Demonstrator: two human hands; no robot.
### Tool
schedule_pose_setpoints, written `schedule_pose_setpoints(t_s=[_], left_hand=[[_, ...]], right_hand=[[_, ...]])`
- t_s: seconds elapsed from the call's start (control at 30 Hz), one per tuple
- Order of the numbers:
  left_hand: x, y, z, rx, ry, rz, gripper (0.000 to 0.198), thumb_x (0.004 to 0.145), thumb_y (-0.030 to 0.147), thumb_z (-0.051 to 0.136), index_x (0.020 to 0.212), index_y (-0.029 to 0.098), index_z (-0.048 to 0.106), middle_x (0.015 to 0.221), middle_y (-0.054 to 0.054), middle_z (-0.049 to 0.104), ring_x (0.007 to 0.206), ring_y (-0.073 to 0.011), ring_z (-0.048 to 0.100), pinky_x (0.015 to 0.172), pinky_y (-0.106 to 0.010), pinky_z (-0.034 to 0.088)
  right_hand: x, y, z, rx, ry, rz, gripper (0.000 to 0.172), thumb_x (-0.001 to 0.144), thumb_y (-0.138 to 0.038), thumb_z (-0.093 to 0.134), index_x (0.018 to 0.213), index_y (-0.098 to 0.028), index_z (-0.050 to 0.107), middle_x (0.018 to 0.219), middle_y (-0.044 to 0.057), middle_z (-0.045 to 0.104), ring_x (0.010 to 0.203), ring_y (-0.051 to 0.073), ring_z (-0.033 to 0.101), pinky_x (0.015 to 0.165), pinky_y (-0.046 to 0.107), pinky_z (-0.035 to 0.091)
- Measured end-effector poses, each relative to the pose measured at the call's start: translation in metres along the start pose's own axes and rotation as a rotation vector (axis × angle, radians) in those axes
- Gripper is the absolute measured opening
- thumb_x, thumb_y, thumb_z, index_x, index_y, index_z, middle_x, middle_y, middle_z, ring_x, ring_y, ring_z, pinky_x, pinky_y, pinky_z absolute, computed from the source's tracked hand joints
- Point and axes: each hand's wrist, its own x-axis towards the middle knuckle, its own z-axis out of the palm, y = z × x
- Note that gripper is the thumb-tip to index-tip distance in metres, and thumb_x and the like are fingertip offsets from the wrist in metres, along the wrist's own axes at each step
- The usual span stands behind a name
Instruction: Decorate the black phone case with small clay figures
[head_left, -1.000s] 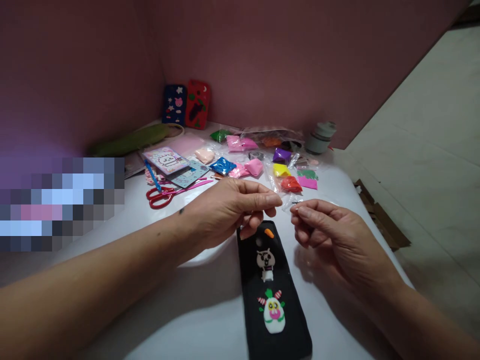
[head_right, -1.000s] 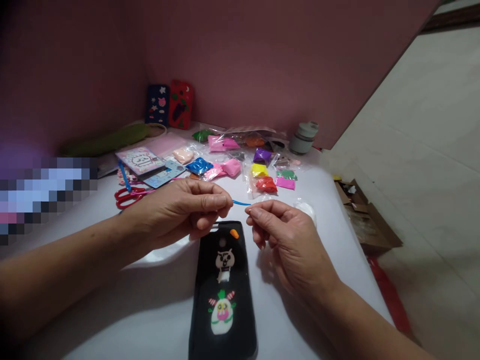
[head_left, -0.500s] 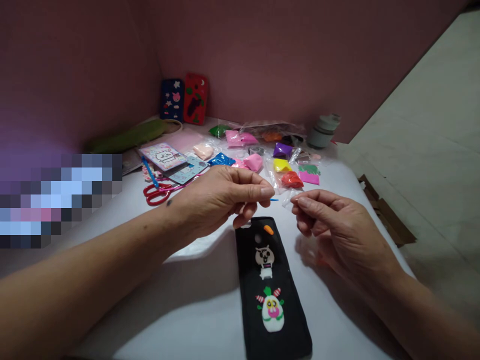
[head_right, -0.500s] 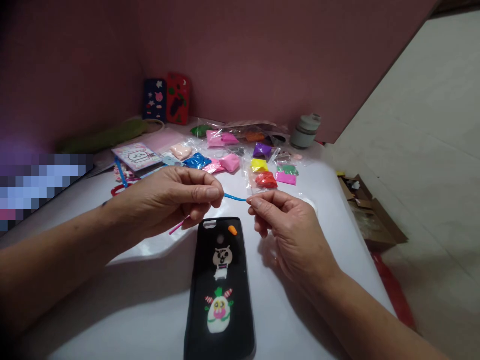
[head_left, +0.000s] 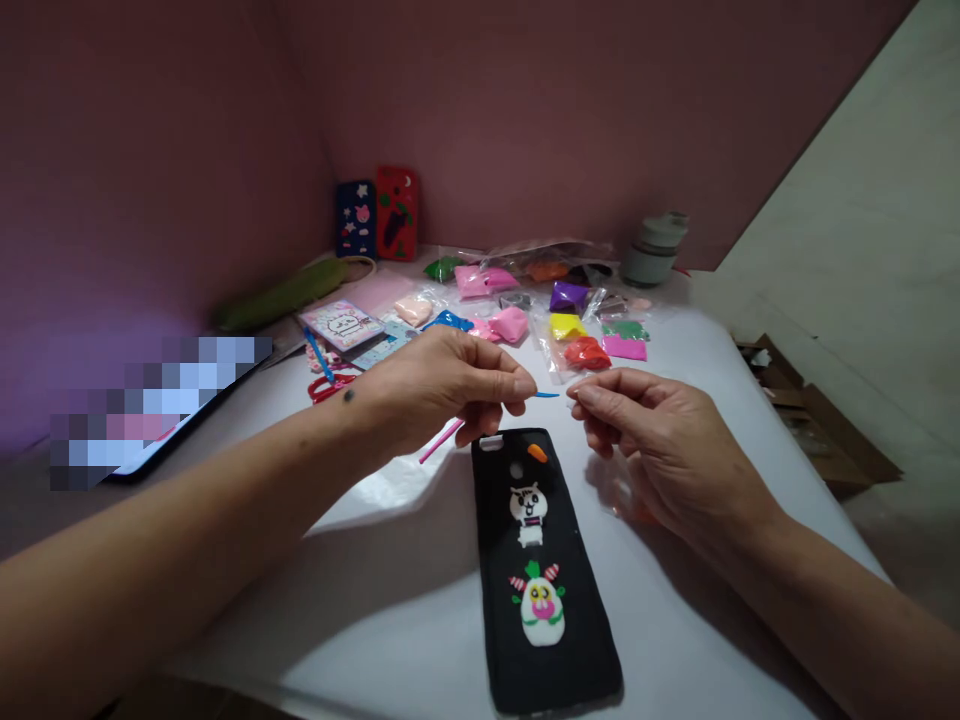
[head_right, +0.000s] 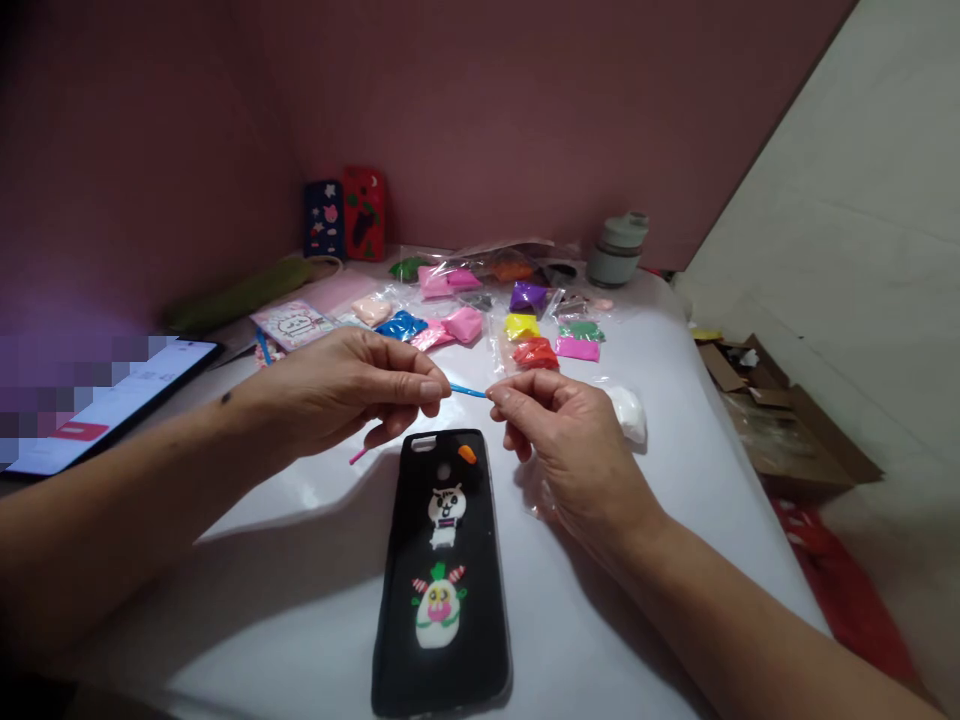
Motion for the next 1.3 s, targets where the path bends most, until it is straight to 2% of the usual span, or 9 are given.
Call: schedule_pose_setpoints(t_s=[0.2, 0.3, 0.4, 0.53, 0.7, 0.93, 1.07, 1.2, 1.3], left_hand=[[-0.003, -0.001, 0.0, 0.36, -0.004, 0.01, 0.021, 0.079, 0.031, 0.065, 0.066, 0.015, 0.067, 0.047, 0.0, 0.056, 0.038, -0.008, 0.045, 0.035, -0.018, 0.033], [-0.006, -0.008, 0.005, 0.451, 0.007, 0.047, 0.019, 0.082, 0.029, 0.061, 0.071, 0.015, 0.068, 0.049, 0.001, 0.056, 0.041, -0.008, 0.046, 0.039, -0.018, 0.034], [-0.008, -0.019, 0.01, 0.571, 0.02, 0.227, 0.012, 0.081, 0.019, 0.062, 0.076, 0.016, 0.072, 0.062, 0.0, 0.062, 0.057, -0.0094, 0.055, 0.054, -0.019, 0.043], [-0.005, -0.033, 0.012, 0.84, 0.063, 0.541, 0.01, 0.081, 0.016, 0.065, 0.078, 0.018, 0.074, 0.074, -0.001, 0.063, 0.07, -0.0104, 0.059, 0.066, -0.02, 0.044], [-0.002, -0.041, 0.008, 0.946, 0.079, 0.609, 0.012, 0.083, 0.021, 0.063, 0.079, 0.021, 0.074, 0.074, -0.001, 0.064, 0.072, -0.0134, 0.059, 0.07, -0.025, 0.044], [-0.002, -0.048, 0.006, 1.045, 0.031, 0.759, 0.015, 0.087, 0.026, 0.06, 0.083, 0.022, 0.073, 0.074, -0.002, 0.067, 0.073, -0.0153, 0.058, 0.075, -0.029, 0.039], [-0.004, -0.046, 0.004, 1.013, 0.074, 0.765, 0.012, 0.086, 0.023, 0.061, 0.083, 0.022, 0.073, 0.074, -0.002, 0.067, 0.073, -0.0146, 0.058, 0.073, -0.027, 0.041], [-0.009, -0.038, -0.001, 0.897, 0.189, 0.611, 0.01, 0.083, 0.024, 0.064, 0.082, 0.022, 0.074, 0.076, -0.002, 0.067, 0.073, -0.0142, 0.06, 0.07, -0.025, 0.044], [-0.011, -0.034, -0.005, 0.82, 0.229, 0.545, 0.012, 0.083, 0.024, 0.063, 0.081, 0.02, 0.074, 0.077, -0.003, 0.066, 0.074, -0.0144, 0.059, 0.071, -0.025, 0.045]], right_hand=[[0.0, 0.003, -0.001, -0.009, -0.019, 0.029, 0.021, 0.078, -0.036, 0.068, 0.066, -0.02, 0.064, 0.058, -0.003, 0.054, 0.05, 0.009, 0.043, 0.045, 0.024, 0.032], [-0.001, 0.005, -0.003, -0.036, -0.025, 0.037, 0.023, 0.079, -0.038, 0.066, 0.067, -0.02, 0.064, 0.056, -0.003, 0.052, 0.047, 0.009, 0.042, 0.042, 0.024, 0.03], [0.0, 0.007, -0.004, -0.052, -0.032, 0.04, 0.024, 0.08, -0.042, 0.065, 0.07, -0.02, 0.064, 0.057, -0.004, 0.052, 0.048, 0.009, 0.043, 0.043, 0.024, 0.032], [0.001, 0.009, -0.004, -0.043, -0.034, 0.054, 0.022, 0.08, -0.042, 0.064, 0.074, -0.021, 0.066, 0.057, -0.004, 0.052, 0.045, 0.009, 0.042, 0.041, 0.023, 0.032], [0.002, 0.012, -0.003, -0.058, -0.048, 0.065, 0.018, 0.08, -0.037, 0.064, 0.071, -0.022, 0.066, 0.058, -0.003, 0.052, 0.046, 0.009, 0.042, 0.04, 0.022, 0.033], [0.001, 0.011, -0.003, -0.079, -0.074, 0.065, 0.02, 0.081, -0.037, 0.063, 0.067, -0.023, 0.063, 0.055, -0.004, 0.05, 0.046, 0.009, 0.042, 0.039, 0.022, 0.031], [0.003, 0.01, -0.002, -0.106, -0.074, 0.038, 0.018, 0.081, -0.033, 0.063, 0.067, -0.022, 0.065, 0.056, -0.005, 0.052, 0.048, 0.008, 0.042, 0.041, 0.02, 0.031], [0.004, 0.011, -0.003, -0.132, -0.084, 0.08, 0.022, 0.08, -0.041, 0.064, 0.068, -0.022, 0.067, 0.054, -0.003, 0.053, 0.047, 0.01, 0.044, 0.04, 0.022, 0.031], [0.006, 0.01, -0.007, -0.288, -0.059, 0.046, 0.021, 0.078, -0.04, 0.065, 0.067, -0.023, 0.069, 0.054, -0.001, 0.056, 0.043, 0.011, 0.044, 0.039, 0.025, 0.031]])
